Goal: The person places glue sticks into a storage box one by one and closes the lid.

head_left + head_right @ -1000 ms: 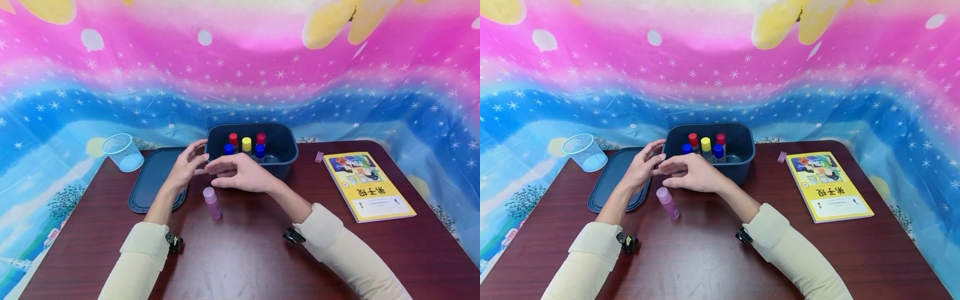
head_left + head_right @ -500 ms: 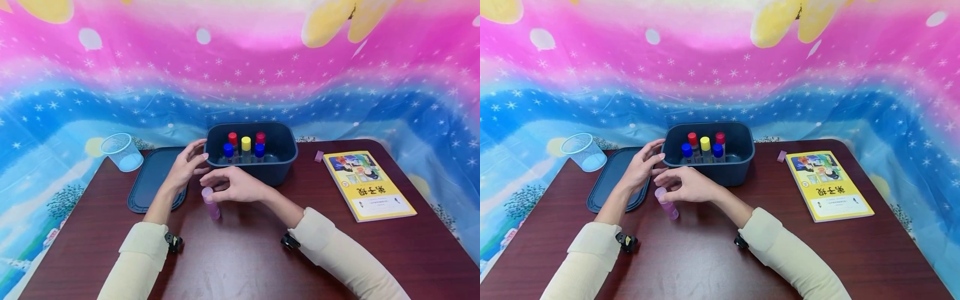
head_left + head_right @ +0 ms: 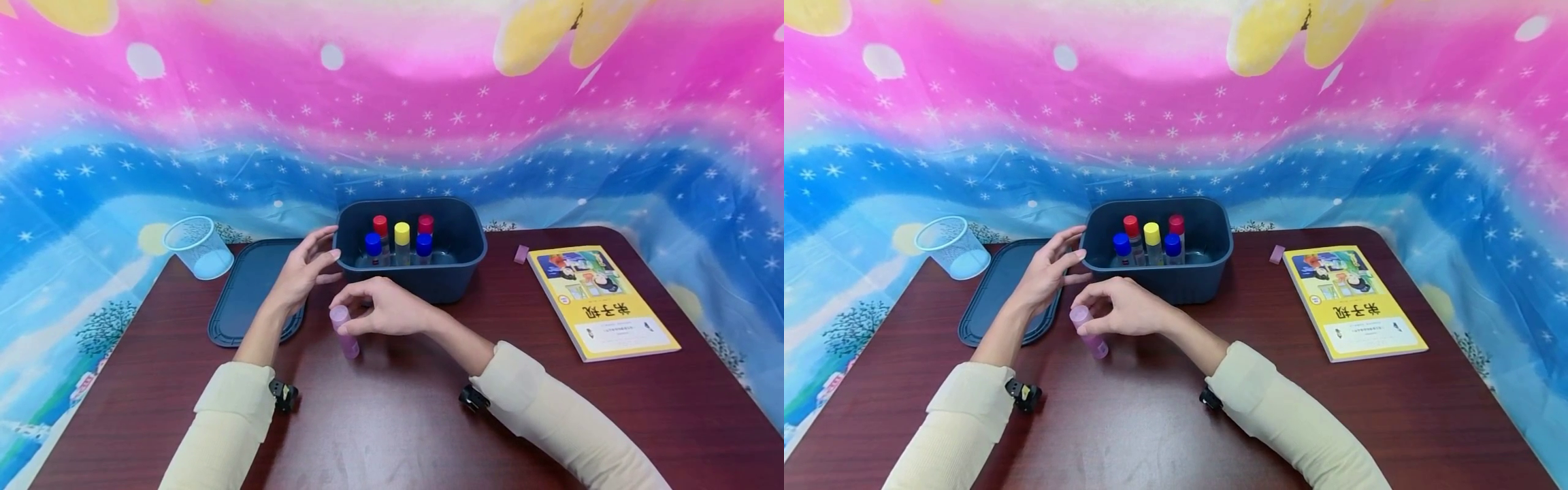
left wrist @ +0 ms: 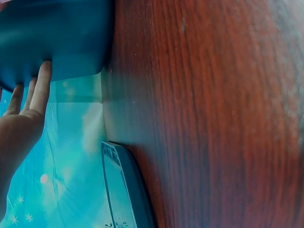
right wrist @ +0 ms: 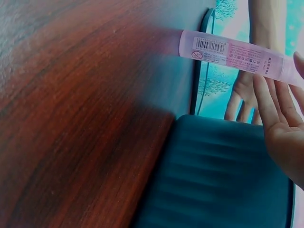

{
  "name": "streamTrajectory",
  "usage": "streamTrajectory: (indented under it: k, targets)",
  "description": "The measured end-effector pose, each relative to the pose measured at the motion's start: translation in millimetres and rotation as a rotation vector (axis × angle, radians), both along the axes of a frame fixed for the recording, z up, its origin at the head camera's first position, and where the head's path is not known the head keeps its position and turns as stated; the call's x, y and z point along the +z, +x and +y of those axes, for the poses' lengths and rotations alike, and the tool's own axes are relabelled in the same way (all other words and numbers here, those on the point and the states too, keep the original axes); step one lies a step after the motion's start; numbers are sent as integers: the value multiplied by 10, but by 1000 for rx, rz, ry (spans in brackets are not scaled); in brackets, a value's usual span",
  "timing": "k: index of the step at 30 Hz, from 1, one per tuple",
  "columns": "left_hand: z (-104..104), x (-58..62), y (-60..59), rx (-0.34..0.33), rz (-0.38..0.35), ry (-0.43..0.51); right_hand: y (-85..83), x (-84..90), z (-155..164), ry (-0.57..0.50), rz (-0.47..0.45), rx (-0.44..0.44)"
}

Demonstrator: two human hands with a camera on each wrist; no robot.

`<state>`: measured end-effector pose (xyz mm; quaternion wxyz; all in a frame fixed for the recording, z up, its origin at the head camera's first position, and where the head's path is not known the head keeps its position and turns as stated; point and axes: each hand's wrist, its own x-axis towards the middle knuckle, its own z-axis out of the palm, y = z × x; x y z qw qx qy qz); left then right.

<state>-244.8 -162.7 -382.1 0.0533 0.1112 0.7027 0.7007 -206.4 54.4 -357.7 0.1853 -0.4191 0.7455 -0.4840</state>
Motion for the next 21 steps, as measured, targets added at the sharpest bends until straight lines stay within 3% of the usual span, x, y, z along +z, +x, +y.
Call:
streamTrajectory:
  k: [13, 21]
  targets:
    - [-14, -7, 3, 5, 1, -34, -28, 200, 128, -55, -9, -75]
    - [-14, 3, 9, -4, -3, -12, -7, 316, 199, -155, -6, -137]
